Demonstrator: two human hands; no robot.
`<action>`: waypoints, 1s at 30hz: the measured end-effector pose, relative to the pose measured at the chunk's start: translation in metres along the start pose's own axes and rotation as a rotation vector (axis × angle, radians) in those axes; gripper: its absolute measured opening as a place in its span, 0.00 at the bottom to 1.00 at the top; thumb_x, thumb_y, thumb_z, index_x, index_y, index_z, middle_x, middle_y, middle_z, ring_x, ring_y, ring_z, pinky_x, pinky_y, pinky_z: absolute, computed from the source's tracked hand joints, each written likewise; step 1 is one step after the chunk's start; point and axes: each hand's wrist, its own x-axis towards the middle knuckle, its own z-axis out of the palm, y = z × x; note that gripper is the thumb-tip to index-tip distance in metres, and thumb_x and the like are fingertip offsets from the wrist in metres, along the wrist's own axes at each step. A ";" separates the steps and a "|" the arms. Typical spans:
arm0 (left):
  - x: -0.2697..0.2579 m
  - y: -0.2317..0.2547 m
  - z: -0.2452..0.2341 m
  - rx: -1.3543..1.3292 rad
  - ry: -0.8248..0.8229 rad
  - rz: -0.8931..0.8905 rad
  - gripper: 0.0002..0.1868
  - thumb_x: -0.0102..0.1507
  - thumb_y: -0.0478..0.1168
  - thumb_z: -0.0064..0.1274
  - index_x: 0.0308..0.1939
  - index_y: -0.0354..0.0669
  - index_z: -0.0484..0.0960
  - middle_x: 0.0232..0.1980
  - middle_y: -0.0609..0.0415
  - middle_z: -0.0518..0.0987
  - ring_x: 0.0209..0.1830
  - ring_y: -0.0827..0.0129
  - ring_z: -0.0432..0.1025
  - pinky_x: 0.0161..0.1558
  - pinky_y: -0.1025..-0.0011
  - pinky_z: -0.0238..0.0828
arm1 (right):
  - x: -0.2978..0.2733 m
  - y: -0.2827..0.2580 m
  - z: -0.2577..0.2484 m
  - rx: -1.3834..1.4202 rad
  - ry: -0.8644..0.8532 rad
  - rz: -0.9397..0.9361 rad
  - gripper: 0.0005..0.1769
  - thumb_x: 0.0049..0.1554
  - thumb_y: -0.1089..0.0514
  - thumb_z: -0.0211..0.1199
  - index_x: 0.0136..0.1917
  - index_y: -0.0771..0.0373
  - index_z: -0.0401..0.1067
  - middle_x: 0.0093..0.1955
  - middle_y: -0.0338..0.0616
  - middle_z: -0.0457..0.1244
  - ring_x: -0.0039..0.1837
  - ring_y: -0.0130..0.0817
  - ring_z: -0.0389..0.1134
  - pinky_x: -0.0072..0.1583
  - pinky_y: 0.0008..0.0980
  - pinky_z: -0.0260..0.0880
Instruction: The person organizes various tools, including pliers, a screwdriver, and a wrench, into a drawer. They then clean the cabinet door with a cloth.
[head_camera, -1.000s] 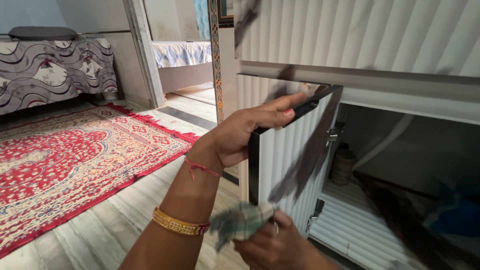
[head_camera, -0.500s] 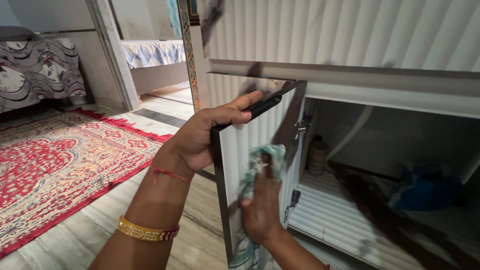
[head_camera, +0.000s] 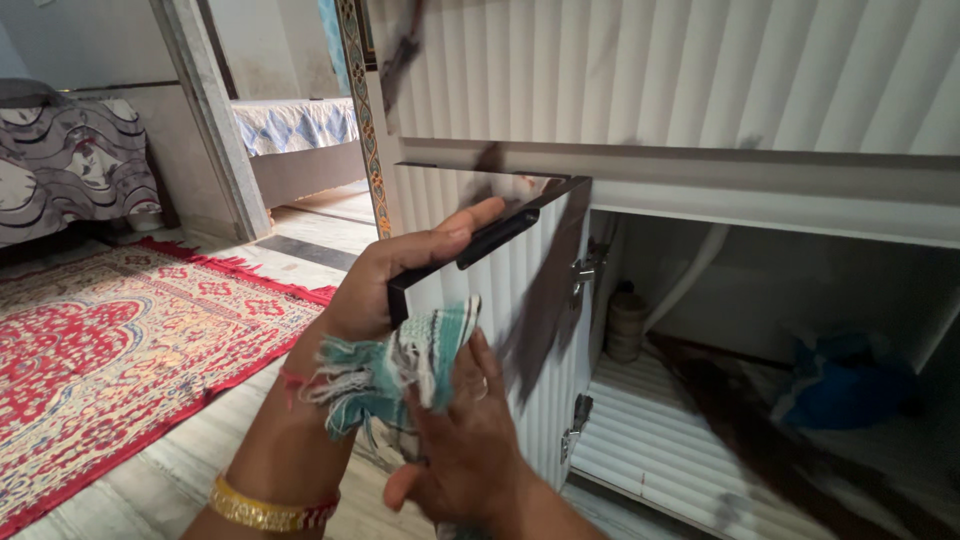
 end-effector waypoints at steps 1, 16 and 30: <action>-0.001 -0.002 0.000 -0.065 -0.011 0.001 0.35 0.68 0.39 0.47 0.78 0.28 0.62 0.72 0.48 0.71 0.61 0.72 0.70 0.62 0.72 0.66 | 0.012 0.011 -0.004 -0.034 0.005 -0.025 0.46 0.63 0.25 0.48 0.80 0.57 0.52 0.81 0.67 0.46 0.83 0.70 0.45 0.84 0.63 0.38; -0.004 -0.016 -0.013 -0.258 -0.033 -0.038 0.18 0.72 0.38 0.44 0.62 0.29 0.76 0.55 0.46 0.81 0.52 0.66 0.77 0.58 0.67 0.73 | 0.097 0.030 -0.030 0.127 0.266 0.219 0.22 0.76 0.53 0.42 0.79 0.59 0.59 0.81 0.47 0.57 0.86 0.50 0.52 0.85 0.46 0.42; -0.003 -0.001 0.013 -0.176 -0.060 -0.030 0.39 0.65 0.36 0.48 0.80 0.30 0.56 0.68 0.45 0.73 0.61 0.66 0.72 0.64 0.68 0.67 | 0.055 0.077 -0.012 -0.131 0.375 0.519 0.17 0.63 0.57 0.51 0.61 0.65 0.72 0.74 0.62 0.53 0.74 0.60 0.53 0.77 0.51 0.45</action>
